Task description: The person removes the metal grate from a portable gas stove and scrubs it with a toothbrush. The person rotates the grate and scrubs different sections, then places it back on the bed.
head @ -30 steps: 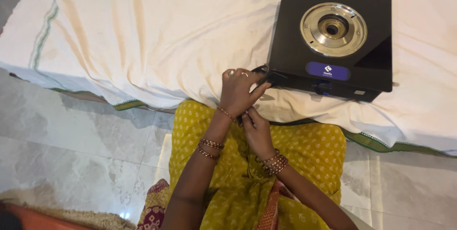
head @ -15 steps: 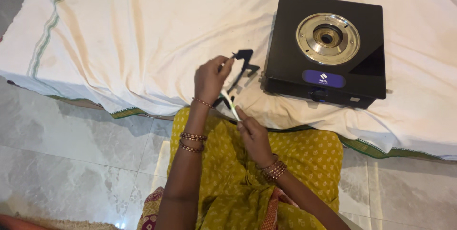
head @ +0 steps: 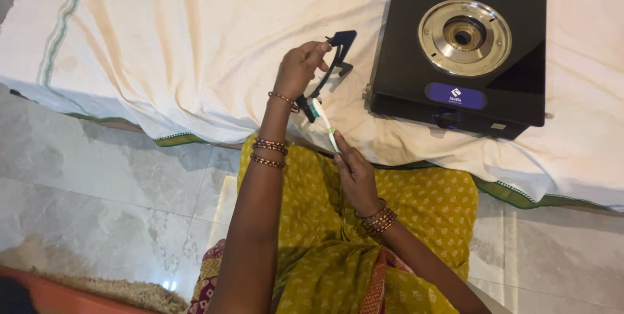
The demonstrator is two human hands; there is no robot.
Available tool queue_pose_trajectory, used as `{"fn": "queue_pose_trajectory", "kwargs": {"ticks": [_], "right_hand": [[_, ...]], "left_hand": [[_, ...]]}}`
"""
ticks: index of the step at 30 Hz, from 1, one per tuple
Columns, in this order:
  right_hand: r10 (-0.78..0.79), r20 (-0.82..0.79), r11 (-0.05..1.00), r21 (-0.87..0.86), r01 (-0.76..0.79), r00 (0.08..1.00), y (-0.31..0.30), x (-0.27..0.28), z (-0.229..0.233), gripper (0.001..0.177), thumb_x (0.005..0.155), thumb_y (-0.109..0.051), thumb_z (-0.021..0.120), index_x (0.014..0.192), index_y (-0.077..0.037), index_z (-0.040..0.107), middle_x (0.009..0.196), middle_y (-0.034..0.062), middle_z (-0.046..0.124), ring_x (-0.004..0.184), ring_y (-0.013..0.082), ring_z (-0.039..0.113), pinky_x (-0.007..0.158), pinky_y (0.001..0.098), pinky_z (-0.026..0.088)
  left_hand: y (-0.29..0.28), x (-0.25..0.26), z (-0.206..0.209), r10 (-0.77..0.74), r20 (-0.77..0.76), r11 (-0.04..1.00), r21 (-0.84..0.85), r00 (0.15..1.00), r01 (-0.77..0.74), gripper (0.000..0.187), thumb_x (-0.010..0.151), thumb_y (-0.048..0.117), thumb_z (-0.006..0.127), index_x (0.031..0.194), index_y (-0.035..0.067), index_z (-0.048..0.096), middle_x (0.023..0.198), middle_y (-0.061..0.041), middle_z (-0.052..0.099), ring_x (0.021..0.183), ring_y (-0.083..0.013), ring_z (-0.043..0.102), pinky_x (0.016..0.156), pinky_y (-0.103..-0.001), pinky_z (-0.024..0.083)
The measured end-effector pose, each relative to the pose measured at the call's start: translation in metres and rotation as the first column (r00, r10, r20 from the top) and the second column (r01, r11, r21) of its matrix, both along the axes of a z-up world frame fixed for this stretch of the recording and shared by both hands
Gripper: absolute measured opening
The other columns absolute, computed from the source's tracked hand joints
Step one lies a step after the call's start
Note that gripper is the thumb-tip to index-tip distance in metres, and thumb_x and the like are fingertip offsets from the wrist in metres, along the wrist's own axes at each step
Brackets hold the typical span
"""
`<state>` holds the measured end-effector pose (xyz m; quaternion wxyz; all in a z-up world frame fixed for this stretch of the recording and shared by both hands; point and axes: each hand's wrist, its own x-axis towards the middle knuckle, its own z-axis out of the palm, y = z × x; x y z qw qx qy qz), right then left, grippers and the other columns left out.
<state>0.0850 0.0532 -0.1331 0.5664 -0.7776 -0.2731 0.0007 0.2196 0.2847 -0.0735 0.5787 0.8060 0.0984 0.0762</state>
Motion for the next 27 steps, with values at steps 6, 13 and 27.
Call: {"fn": "queue_pose_trajectory", "kwargs": {"ticks": [6, 13, 27], "right_hand": [[-0.038, -0.044, 0.994, -0.101, 0.034, 0.998, -0.003, 0.011, -0.003, 0.053, 0.102, -0.007, 0.061, 0.153, -0.019, 0.052, 0.086, 0.0054, 0.060, 0.073, 0.0133, 0.053, 0.071, 0.0280, 0.050], [-0.031, 0.036, 0.988, -0.150, 0.036, 0.999, -0.003, 0.002, 0.003, 0.056, 0.101, -0.005, 0.061, 0.154, -0.018, 0.049, 0.084, 0.0062, 0.061, 0.070, 0.0144, 0.056, 0.070, 0.0304, 0.051], [0.022, 0.143, 0.993, -0.121, -0.004, 0.989, -0.007, -0.009, 0.014, 0.063, 0.097, -0.001, 0.062, 0.155, -0.021, 0.046, 0.090, 0.0106, 0.063, 0.076, 0.0223, 0.063, 0.072, 0.0349, 0.053]], "left_hand": [[-0.010, -0.004, -0.012, -0.136, 0.003, 0.979, -0.153, 0.991, 0.135, 0.047, 0.100, 0.046, 0.056, 0.118, 0.007, 0.075, 0.079, 0.001, 0.075, 0.074, -0.0025, 0.064, 0.065, -0.021, 0.050], [-0.015, -0.001, -0.011, -0.174, -0.021, 0.983, -0.059, 0.984, 0.173, 0.047, 0.101, 0.046, 0.055, 0.118, 0.007, 0.076, 0.083, 0.001, 0.079, 0.076, -0.0061, 0.063, 0.072, -0.024, 0.051], [-0.022, -0.015, 0.005, -0.289, -0.084, 0.950, -0.148, 0.954, 0.275, 0.049, 0.099, 0.047, 0.057, 0.119, 0.007, 0.076, 0.088, 0.003, 0.074, 0.065, -0.0056, 0.046, 0.061, -0.023, 0.044]]}}
